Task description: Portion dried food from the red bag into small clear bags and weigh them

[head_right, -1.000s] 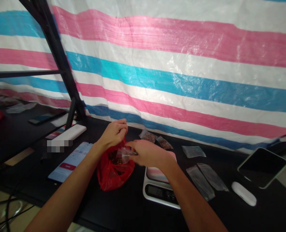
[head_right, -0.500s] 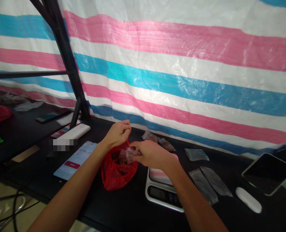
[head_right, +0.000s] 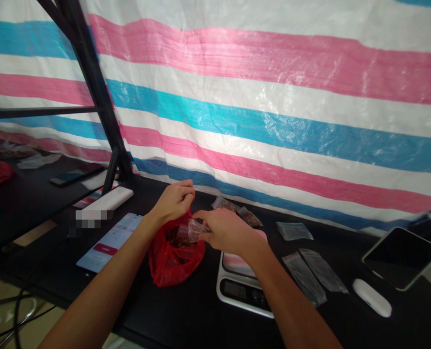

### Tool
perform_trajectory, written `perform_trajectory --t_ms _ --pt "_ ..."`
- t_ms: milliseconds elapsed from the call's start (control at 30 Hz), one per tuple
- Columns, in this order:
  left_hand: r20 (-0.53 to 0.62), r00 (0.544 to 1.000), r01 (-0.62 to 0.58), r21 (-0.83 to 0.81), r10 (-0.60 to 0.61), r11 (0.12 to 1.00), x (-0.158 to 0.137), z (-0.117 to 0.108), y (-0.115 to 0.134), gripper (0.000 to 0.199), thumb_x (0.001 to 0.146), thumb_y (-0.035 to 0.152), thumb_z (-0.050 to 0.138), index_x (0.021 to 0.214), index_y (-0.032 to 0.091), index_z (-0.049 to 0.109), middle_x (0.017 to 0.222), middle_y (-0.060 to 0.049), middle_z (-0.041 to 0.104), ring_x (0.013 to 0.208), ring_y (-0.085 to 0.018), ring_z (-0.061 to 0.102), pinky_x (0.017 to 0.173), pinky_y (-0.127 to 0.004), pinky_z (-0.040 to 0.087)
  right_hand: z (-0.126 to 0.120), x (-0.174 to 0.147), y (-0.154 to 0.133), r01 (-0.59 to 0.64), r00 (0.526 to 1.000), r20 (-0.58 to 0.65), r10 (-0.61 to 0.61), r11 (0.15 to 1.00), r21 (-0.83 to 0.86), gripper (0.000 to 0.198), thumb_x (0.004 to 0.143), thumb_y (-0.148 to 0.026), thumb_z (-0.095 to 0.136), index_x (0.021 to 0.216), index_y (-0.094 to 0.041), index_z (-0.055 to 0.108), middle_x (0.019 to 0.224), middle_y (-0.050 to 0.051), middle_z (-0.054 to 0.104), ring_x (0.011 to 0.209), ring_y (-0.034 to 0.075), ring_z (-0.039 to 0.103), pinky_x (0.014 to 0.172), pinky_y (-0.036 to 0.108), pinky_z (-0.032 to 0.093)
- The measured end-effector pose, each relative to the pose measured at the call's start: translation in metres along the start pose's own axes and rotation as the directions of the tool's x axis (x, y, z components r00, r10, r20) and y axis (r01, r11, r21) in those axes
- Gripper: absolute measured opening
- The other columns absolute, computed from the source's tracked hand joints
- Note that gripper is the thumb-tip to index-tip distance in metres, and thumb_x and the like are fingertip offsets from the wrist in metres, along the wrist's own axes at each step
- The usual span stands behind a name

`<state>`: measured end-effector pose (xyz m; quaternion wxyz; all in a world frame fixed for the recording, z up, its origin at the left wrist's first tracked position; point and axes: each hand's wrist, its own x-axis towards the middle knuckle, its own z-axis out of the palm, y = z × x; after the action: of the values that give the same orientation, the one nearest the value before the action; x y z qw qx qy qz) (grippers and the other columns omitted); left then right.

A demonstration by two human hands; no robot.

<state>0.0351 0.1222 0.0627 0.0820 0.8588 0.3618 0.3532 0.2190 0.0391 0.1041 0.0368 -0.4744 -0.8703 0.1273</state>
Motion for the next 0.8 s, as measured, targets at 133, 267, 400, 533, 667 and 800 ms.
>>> perform_trajectory --t_ms 133,267,400,533,667,800 --pt "0.002 1.000 0.009 0.005 -0.009 1.000 -0.001 -0.001 0.000 0.028 0.083 0.013 0.041 0.056 0.020 0.047 0.070 -0.001 0.048 0.067 -0.014 0.050 0.068 -0.031 0.036 -0.009 -0.006 0.014 -0.037 0.998 0.055 0.029 0.989 0.146 0.045 0.088 -0.027 0.065 0.133 -0.026 0.063 0.100 0.005 0.076 0.085 0.021 0.069 0.071 0.027 0.045" --pt "-0.011 1.000 0.011 -0.005 -0.011 1.000 -0.002 -0.003 0.000 0.029 0.083 0.014 0.040 0.056 0.020 0.045 0.070 -0.001 0.047 0.066 -0.014 0.049 0.068 -0.031 0.036 -0.026 -0.023 0.046 -0.175 0.960 0.266 0.084 0.924 0.339 0.044 0.088 -0.033 0.063 0.130 -0.020 0.064 0.093 0.004 0.074 0.070 0.017 0.066 0.063 0.026 0.047" --pt "-0.012 1.000 -0.001 -0.006 0.001 1.000 -0.002 -0.001 -0.001 0.028 0.083 0.014 0.040 0.056 0.020 0.044 0.069 -0.001 0.046 0.065 -0.014 0.049 0.067 -0.031 0.035 -0.036 -0.040 0.078 -0.246 0.922 0.371 0.107 0.904 0.349 0.044 0.081 -0.041 0.069 0.118 -0.017 0.071 0.102 0.007 0.076 0.090 0.024 0.069 0.076 0.029 0.052" --pt "-0.004 1.000 -0.004 -0.006 0.004 1.000 -0.001 0.001 -0.002 0.028 0.083 0.015 0.039 0.056 0.020 0.041 0.069 0.000 0.045 0.065 -0.014 0.047 0.067 -0.032 0.033 -0.037 -0.046 0.094 -0.315 0.901 0.398 0.172 0.890 0.329 0.061 0.076 -0.052 0.072 0.124 -0.015 0.071 0.120 0.012 0.074 0.110 0.032 0.068 0.094 0.037 0.053" --pt "0.007 1.000 0.003 -0.019 -0.003 1.000 -0.001 0.002 -0.002 0.028 0.083 0.015 0.039 0.056 0.020 0.040 0.070 0.000 0.046 0.065 -0.014 0.047 0.066 -0.033 0.032 -0.040 -0.050 0.103 -0.320 0.932 0.258 0.254 0.913 0.254 0.076 0.077 -0.058 0.071 0.141 -0.019 0.060 0.148 0.012 0.057 0.132 0.035 0.056 0.113 0.044 0.043" --pt "0.011 1.000 0.015 -0.017 -0.015 1.000 -0.001 0.001 0.000 0.028 0.083 0.015 0.040 0.056 0.020 0.040 0.070 0.000 0.046 0.066 -0.015 0.048 0.067 -0.033 0.033 -0.047 -0.057 0.110 -0.319 0.936 0.232 0.265 0.916 0.242 0.075 0.080 -0.057 0.069 0.144 -0.020 0.057 0.145 0.011 0.060 0.130 0.034 0.058 0.113 0.045 0.045"
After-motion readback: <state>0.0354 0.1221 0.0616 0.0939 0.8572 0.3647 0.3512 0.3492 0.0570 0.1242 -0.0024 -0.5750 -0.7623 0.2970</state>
